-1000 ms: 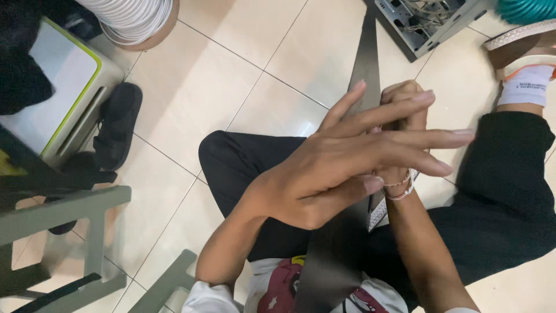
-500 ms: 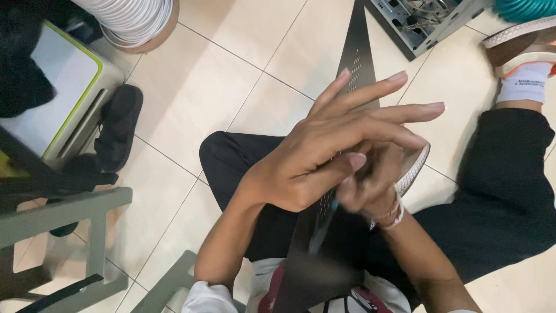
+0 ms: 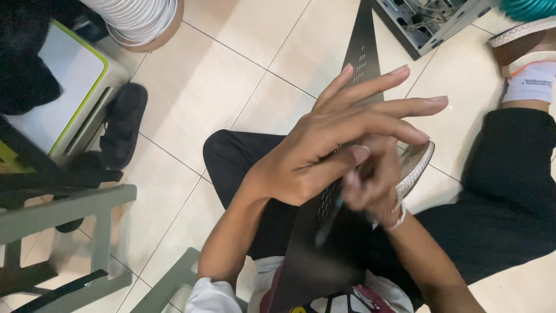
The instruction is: The person uses a toothbrush to scrub a metal computer panel and the back of a computer case, removing dust from the vents and surfaces.
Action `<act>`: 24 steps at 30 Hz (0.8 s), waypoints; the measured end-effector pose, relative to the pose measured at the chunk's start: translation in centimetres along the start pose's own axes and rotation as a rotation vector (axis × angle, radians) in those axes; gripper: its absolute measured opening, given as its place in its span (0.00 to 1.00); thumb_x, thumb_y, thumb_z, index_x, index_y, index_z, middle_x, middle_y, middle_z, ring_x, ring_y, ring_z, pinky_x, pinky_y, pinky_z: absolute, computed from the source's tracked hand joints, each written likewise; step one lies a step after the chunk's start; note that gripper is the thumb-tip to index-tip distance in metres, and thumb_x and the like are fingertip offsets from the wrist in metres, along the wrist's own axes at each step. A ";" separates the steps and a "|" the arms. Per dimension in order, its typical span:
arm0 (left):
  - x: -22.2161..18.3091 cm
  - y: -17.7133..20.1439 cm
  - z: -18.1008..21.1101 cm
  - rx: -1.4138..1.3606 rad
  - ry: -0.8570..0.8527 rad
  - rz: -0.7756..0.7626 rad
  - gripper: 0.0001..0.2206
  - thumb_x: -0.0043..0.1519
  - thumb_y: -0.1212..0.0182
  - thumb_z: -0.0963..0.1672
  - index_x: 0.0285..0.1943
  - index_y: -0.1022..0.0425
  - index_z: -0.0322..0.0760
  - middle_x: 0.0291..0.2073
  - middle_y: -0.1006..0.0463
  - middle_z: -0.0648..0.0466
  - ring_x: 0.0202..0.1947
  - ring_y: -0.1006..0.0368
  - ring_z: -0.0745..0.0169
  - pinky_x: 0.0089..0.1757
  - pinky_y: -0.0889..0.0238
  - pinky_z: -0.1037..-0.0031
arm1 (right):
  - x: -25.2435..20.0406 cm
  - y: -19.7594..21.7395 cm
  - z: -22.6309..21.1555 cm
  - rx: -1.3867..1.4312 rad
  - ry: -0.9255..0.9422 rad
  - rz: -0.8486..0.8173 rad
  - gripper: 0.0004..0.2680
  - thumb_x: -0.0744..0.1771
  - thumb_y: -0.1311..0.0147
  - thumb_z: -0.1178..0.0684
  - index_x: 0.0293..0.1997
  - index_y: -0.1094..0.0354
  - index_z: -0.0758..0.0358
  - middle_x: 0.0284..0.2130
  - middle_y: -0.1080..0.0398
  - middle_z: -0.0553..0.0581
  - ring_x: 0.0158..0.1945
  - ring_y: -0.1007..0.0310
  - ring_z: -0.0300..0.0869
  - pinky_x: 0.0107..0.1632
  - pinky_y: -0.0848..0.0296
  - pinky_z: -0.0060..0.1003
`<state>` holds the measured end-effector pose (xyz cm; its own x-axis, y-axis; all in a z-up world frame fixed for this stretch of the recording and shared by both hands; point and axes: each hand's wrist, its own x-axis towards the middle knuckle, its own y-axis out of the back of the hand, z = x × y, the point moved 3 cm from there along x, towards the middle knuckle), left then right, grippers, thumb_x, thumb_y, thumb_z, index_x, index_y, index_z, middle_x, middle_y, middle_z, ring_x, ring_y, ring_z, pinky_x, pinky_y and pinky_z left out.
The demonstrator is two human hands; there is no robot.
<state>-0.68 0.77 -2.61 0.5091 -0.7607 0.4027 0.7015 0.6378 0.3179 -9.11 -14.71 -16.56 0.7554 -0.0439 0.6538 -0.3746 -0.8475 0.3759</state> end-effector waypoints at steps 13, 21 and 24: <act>0.0 0.2 0.9 -0.005 0.010 -0.016 0.16 0.85 0.56 0.48 0.80 0.34 0.55 0.86 0.35 0.59 0.95 0.44 0.53 0.93 0.57 0.45 | 6.6 1.0 2.9 -0.081 0.054 0.148 0.17 0.70 0.55 0.42 0.44 0.39 0.73 0.31 0.48 0.59 0.36 0.49 0.48 0.43 0.49 0.50; 4.8 3.3 -1.6 -0.311 0.101 0.500 0.18 0.78 0.56 0.54 0.55 0.30 0.38 0.48 0.13 0.46 0.33 0.13 0.58 0.24 0.41 0.84 | 9.3 0.7 2.9 -0.019 0.131 0.201 0.11 0.65 0.48 0.50 0.38 0.48 0.65 0.28 0.47 0.56 0.33 0.45 0.47 0.53 0.49 0.49; 6.1 4.2 -2.3 -0.397 0.169 0.697 0.16 0.75 0.56 0.53 0.52 0.34 0.39 0.47 0.13 0.37 0.25 0.15 0.54 0.17 0.60 0.83 | 10.3 0.4 3.4 -0.063 0.055 0.170 0.12 0.62 0.46 0.53 0.39 0.48 0.64 0.29 0.47 0.55 0.33 0.50 0.46 0.54 0.50 0.48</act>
<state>6.56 -1.52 -0.82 0.9394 -0.2335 0.2512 0.3045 0.9048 -0.2976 0.33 -17.29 -11.90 0.6482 -0.1534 0.7458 -0.5289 -0.7953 0.2962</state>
